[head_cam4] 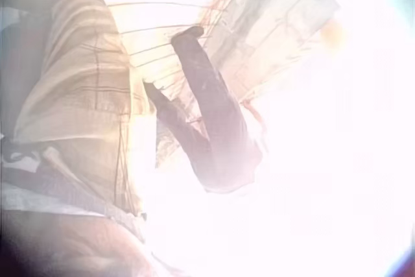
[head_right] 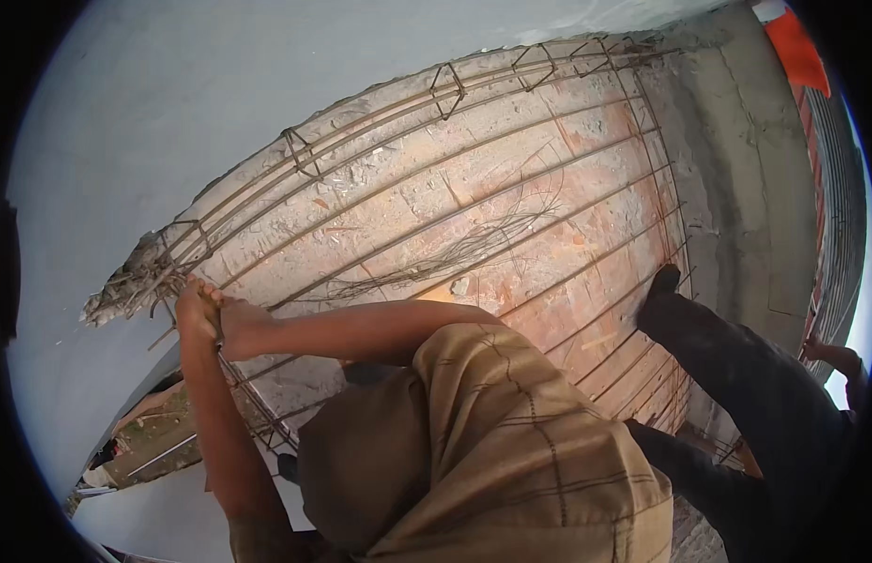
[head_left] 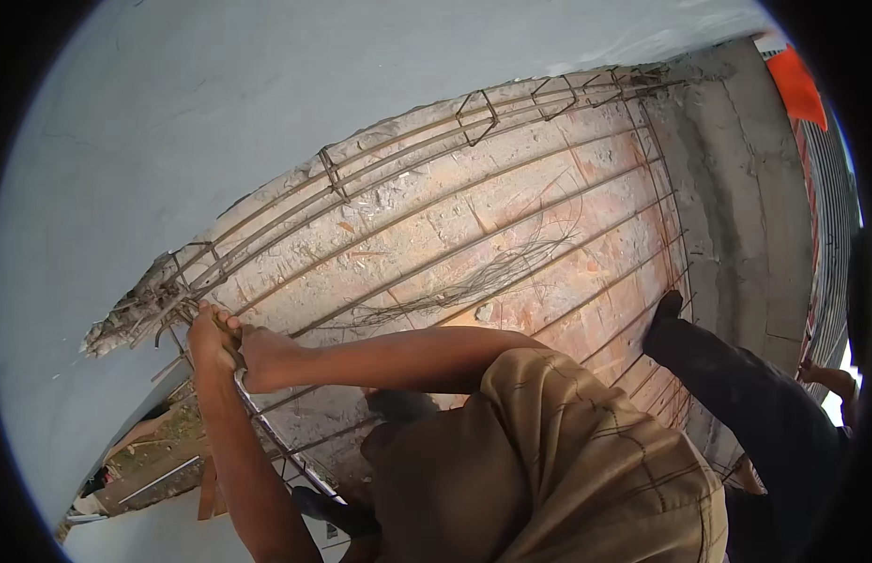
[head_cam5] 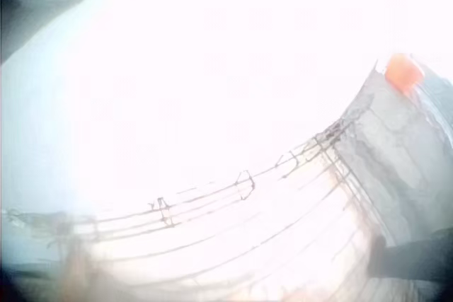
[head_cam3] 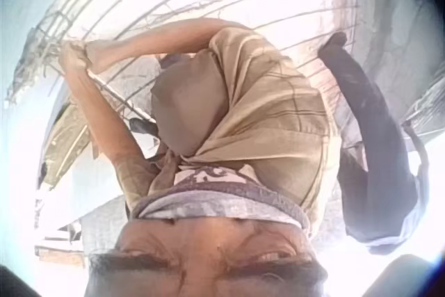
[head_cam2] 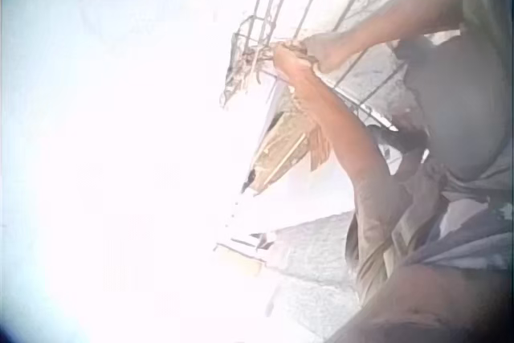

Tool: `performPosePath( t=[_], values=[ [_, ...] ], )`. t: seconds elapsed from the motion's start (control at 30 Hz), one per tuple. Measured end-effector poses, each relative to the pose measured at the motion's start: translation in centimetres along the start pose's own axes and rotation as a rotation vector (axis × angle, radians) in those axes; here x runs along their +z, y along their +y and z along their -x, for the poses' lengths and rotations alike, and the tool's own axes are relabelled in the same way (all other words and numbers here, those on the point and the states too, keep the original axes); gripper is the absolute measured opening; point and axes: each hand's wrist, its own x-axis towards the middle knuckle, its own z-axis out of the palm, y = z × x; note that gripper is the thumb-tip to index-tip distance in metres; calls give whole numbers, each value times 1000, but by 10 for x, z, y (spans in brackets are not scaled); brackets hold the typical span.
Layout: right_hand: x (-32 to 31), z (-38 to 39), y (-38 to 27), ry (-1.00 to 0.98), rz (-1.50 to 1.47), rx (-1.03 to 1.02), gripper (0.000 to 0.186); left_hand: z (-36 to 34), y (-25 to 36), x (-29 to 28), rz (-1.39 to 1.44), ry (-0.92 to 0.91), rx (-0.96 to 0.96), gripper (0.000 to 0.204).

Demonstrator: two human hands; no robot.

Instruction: The worker uses wire and pliers to tie and secure steel reinforcement bars for a concrete beam or slab.

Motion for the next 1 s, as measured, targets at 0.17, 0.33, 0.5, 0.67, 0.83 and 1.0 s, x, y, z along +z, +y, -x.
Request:
performPosePath(
  t=[0.17, 0.33, 0.5, 0.67, 0.83, 1.0],
  values=[
    [-4, -9, -5, 97, -359, -75, 31, 29, 30, 28, -206, 78, 4, 31],
    [11, -17, 5, -575, -1224, 32, 10, 32, 24, 4, 499, -369, -15, 26],
    [-13, 0, 0, -415, -775, 89, 23, 6, 19, -15, 514, -598, -40, 22],
    [9, -4, -3, 121, -64, -204, 41, 19, 33, 19, -46, 16, -74, 20],
    [30, -37, 7, 272, -83, -210, 42, 28, 35, 24, -296, 178, -40, 22],
    [5, -20, 12, -505, -1211, 18, 13, 50, 28, 47, 153, -10, -48, 30]
  ],
)
